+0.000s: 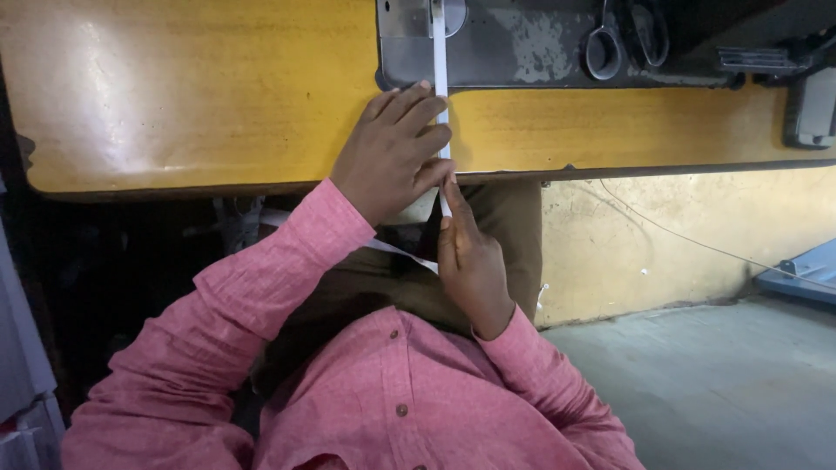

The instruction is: The person sews a white strip of material onto the edges of various printed paper sheets using a sewing machine. They handle multiple sheets, including advertisements for food products, aligning them under the needle and guiding them through the machine.

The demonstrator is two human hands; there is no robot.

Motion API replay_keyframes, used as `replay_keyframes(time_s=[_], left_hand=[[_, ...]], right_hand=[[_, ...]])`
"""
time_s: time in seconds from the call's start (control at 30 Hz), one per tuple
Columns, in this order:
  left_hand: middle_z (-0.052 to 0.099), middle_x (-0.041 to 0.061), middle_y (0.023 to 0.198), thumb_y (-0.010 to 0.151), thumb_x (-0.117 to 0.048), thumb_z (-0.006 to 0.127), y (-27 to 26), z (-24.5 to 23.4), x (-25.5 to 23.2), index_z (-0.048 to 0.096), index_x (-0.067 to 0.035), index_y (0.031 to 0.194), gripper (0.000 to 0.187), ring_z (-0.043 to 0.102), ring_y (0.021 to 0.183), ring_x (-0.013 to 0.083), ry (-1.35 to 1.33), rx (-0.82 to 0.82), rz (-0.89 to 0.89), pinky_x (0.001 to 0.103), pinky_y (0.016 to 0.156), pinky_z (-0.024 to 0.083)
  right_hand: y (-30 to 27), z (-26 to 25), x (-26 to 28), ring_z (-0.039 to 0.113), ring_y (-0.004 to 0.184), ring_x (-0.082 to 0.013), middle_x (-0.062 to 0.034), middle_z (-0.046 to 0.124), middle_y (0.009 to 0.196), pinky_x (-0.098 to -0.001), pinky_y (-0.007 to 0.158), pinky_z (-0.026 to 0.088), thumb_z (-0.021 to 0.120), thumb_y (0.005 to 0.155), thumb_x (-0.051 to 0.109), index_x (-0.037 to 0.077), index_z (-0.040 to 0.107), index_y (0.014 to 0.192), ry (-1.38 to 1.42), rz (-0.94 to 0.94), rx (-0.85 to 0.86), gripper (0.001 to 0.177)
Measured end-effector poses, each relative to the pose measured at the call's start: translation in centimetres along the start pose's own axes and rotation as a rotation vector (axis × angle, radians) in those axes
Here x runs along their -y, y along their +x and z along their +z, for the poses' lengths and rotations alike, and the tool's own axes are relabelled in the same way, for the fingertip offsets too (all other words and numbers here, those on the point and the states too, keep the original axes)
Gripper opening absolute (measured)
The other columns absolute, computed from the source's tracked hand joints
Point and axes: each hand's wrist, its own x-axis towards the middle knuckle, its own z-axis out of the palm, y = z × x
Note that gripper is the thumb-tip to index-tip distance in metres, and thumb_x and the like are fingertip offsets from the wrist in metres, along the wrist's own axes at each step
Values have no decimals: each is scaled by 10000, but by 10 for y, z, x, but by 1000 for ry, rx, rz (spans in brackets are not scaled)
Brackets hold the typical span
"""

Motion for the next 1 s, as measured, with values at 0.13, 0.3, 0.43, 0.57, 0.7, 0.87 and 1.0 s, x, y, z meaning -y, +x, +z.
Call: replay_keyframes(time_s=[0.13, 0.3, 0.43, 0.57, 0.7, 0.87, 1.0], left_hand=[[665, 102, 1415, 984, -348, 814, 7, -1, 6, 719, -132, 1137, 281, 525, 1432, 343, 43, 14, -17, 517, 1152, 422], [666, 91, 1403, 982, -357, 812, 18, 4, 19, 753, -128, 1126, 277, 513, 1450, 344, 62, 36, -47, 523, 1183, 394], [690, 86, 1377, 990, -348, 801, 28, 7, 34, 767, -135, 1118, 251, 547, 1407, 341, 84, -1, -21, 506, 1132, 412], [662, 77, 1443, 1031, -375, 764, 34, 9, 43, 787, -162, 1154, 246, 530, 1418, 320, 155, 49, -21, 490, 1149, 391], [709, 45, 1304, 1052, -248, 725, 30, 5, 38, 783, -154, 1076, 114, 592, 1363, 302, 117, 38, 47, 468, 1043, 472], [736, 119, 1383, 1099, -102, 544, 31, -6, 38, 783, -116, 1207, 263, 618, 1368, 359, 5, 112, -26, 536, 1096, 471], [754, 72, 1358, 1113, -129, 557, 37, 6, 52, 803, -135, 1179, 256, 618, 1357, 331, 67, 73, -5, 501, 1091, 448]], right_hand=[[9, -6, 4, 787, 837, -342, -58, 557, 1659, -438, 670, 579, 428, 1129, 179, 119, 369, 1666, -44, -21, -22, 544], [24, -13, 5, 715, 728, -441, -44, 633, 1596, -559, 620, 514, 477, 1070, 129, 145, 410, 1649, -115, -13, -12, 583], [44, -18, 4, 647, 596, -424, -142, 818, 1029, -570, 553, 469, 505, 1091, 131, 112, 458, 1627, -206, -88, -47, 538], [67, -26, 12, 639, 587, -490, -195, 756, 863, -622, 516, 457, 485, 1075, 135, 112, 496, 1594, -287, -42, 11, 519], [85, -30, 16, 638, 581, -459, -195, 682, 693, -600, 509, 455, 470, 1038, 165, 121, 499, 1596, -348, -20, 51, 561], [104, -36, 24, 580, 490, -355, -160, 604, 608, -520, 479, 441, 436, 1061, 144, 69, 457, 1632, -294, -44, 107, 576], [118, -30, 16, 652, 634, -457, -209, 720, 763, -601, 563, 465, 442, 1025, 189, 101, 538, 1558, -323, -21, 79, 549]])
